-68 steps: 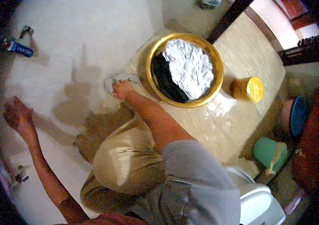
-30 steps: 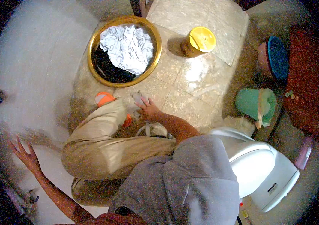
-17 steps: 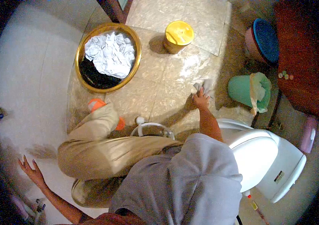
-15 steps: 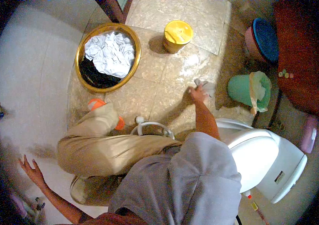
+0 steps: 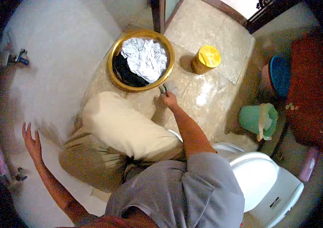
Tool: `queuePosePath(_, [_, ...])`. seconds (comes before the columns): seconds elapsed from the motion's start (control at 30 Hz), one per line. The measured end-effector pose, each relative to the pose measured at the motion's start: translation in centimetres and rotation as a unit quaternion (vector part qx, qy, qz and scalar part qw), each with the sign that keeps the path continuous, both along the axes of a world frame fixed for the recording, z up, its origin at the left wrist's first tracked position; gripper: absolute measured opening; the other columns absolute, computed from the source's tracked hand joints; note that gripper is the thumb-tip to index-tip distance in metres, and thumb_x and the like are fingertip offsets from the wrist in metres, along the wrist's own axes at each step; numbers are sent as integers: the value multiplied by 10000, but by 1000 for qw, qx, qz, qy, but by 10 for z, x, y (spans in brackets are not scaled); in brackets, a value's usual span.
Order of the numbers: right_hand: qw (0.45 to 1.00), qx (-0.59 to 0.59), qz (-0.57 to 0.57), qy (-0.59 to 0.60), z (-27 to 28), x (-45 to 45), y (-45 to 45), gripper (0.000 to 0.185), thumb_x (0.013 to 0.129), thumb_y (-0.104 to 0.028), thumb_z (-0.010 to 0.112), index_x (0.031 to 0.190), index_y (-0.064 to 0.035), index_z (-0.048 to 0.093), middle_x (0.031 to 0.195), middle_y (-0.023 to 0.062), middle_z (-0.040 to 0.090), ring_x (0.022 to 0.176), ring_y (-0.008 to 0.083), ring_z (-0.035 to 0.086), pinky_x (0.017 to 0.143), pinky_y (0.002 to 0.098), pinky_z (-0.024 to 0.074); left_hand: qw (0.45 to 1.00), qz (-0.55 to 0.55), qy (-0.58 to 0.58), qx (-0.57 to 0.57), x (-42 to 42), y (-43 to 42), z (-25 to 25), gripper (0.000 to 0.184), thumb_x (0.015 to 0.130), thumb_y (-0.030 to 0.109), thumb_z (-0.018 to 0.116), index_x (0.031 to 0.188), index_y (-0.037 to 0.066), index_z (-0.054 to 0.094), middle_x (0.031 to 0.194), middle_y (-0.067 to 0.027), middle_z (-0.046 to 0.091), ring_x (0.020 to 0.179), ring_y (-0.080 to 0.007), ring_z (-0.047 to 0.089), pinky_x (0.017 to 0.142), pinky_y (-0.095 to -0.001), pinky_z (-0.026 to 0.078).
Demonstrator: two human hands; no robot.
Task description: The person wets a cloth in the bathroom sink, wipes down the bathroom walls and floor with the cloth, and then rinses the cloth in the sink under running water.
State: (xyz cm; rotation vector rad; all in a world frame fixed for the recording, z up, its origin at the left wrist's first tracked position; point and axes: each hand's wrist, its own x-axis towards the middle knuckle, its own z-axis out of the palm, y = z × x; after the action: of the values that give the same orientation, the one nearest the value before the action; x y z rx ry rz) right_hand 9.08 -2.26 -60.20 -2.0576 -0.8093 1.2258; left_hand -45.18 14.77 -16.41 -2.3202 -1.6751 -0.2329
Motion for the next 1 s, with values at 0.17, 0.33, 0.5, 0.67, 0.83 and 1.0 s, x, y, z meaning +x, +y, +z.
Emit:
queuePosePath(0.17, [996,40,-61,58,4,25,-38,524,802,-237,598,1237,37,500,1193,210,564,1105,306,539,922,344,418,999,0,-47,1,-7,16,-28,381,874,113,546,1249,68,504,1398,-114,364,1245,-301,404,984,-391,382])
queuePosePath(0.33, [993,0,-80,87,69,68,-93,502,790,-259,616,1199,22,540,1124,175,604,995,286,578,862,332,449,989,-54,-137,0,50,32,-25,364,875,124,552,1233,64,518,1372,-126,397,1229,-299,423,981,-380,382])
queuePosePath(0.5, [993,-4,-114,-7,87,112,-132,450,780,-261,617,1119,33,590,1108,186,615,1000,299,595,872,339,459,984,-126,-120,44,93,54,-3,348,873,127,557,1213,56,527,1335,-139,437,1222,-300,430,991,-375,372])
queuePosePath(0.67, [990,-13,-5,-142,49,130,-148,495,749,-343,629,1095,11,612,1104,222,602,1027,334,583,902,366,447,978,-167,-122,40,129,70,16,342,860,111,569,1195,53,537,1313,-151,457,1212,-310,437,993,-372,369])
queuePosePath(0.83, [987,-27,-86,-136,30,145,-151,541,721,-334,652,1150,-13,582,1116,225,595,1043,327,578,909,367,447,968,-223,-116,26,188,84,14,348,838,96,588,1181,52,545,1284,-165,480,1183,-317,461,992,-370,370])
queuePosePath(1.0, [965,-23,-258,-42,21,174,-146,571,791,-245,616,1289,-14,458,960,124,633,728,191,580,580,310,452,943,-316,-103,-6,301,104,10,395,809,90,608,1194,54,529,1274,-176,482,1167,-334,470,976,-374,384])
